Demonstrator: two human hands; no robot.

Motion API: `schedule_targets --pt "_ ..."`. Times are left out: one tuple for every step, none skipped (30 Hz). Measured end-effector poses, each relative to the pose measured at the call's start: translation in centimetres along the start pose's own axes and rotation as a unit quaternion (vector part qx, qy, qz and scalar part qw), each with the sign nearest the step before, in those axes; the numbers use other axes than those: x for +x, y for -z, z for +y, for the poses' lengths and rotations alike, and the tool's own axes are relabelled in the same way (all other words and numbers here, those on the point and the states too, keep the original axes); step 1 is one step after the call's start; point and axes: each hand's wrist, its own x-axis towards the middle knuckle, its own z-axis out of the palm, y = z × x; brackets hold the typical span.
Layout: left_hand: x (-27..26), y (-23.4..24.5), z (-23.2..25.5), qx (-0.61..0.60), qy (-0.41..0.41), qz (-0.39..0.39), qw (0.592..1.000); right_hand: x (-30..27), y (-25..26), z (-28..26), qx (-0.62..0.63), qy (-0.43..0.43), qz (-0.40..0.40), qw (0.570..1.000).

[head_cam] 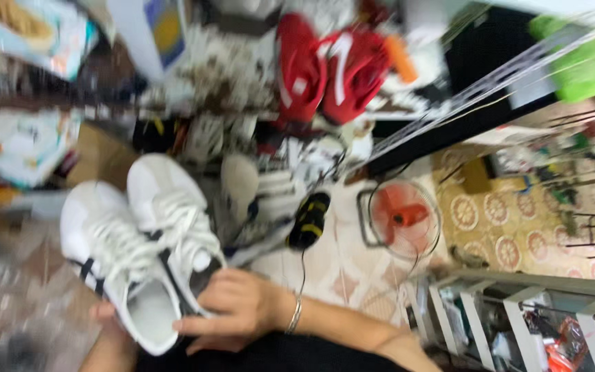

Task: The person cleans a red and white sneaker using a white cloth, a red heat gun, and an orange brush. They wipe the shoe, apply heat, and brush the surface. The person then picks up a pair of white sneakers and a packet of wipes.

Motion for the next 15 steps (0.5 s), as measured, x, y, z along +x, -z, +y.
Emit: schedule_targets --pt "1.7 -0.7 0.2 -0.001 0.006 -0.017 1.000 -0.7 -0.4 -0.2 -0.044 0.009 -0.025 0.999" --pt "3.7 -1.4 0.8 0.000 0.010 -0.040 0.999 -1.5 -0.9 -0.2 -0.092 0.020 -0.049 0.994" --pt "5.5 -2.3 1.2 0.002 0.014 -0.061 0.998 -2.3 -1.6 0.0 -0.139 0.030 -0.072 0.987" --pt "7.1 -2.9 2.0 0.007 0.016 -0.079 0.997 -2.9 -2.9 0.4 -0.152 0.019 -0.070 0.986" --pt "8.8 -3.7 2.9 0.012 0.019 -0.098 0.995 -3.3 -4.3 1.4 -0.163 0.007 -0.067 0.984" --pt "8.9 -4.2 4.0 0.018 0.029 -0.102 0.994 -3.6 -5.6 2.0 -0.164 -0.013 -0.060 0.985" --pt "9.2 -4.6 5.1 0.026 0.038 -0.106 0.993 -3.9 -6.3 2.7 -0.164 -0.028 -0.088 0.982" --pt "8.8 -4.8 6.3 0.032 0.052 -0.104 0.993 -4.3 -6.9 2.6 -0.158 -0.046 -0.116 0.979" --pt "8.7 -5.0 7.4 0.041 0.065 -0.101 0.992 -4.3 -7.4 2.6 -0.152 -0.064 -0.144 0.976" --pt "9.0 -5.3 8.2 0.046 0.074 -0.100 0.991 -4.0 -7.5 2.9 -0.121 -0.056 -0.126 0.983" --pt "9.1 -5.1 8.9 0.052 0.082 -0.100 0.990 -3.3 -7.4 3.3 -0.089 -0.047 -0.108 0.989" --pt "8.8 -4.6 9.4 0.055 0.091 -0.095 0.990 -2.5 -7.3 3.1 -0.054 -0.039 -0.092 0.993" --pt "8.3 -4.0 10.0 0.059 0.101 -0.090 0.989 -1.7 -6.3 2.8 0.002 -0.104 -0.109 0.989" --pt "7.4 -3.3 10.5 0.057 0.106 -0.094 0.988 -0.8 -4.5 2.2 0.060 -0.170 -0.124 0.976" --pt "6.4 -2.6 11.1 0.053 0.110 -0.099 0.988 0.6 -2.5 1.8 0.119 -0.233 -0.140 0.955"
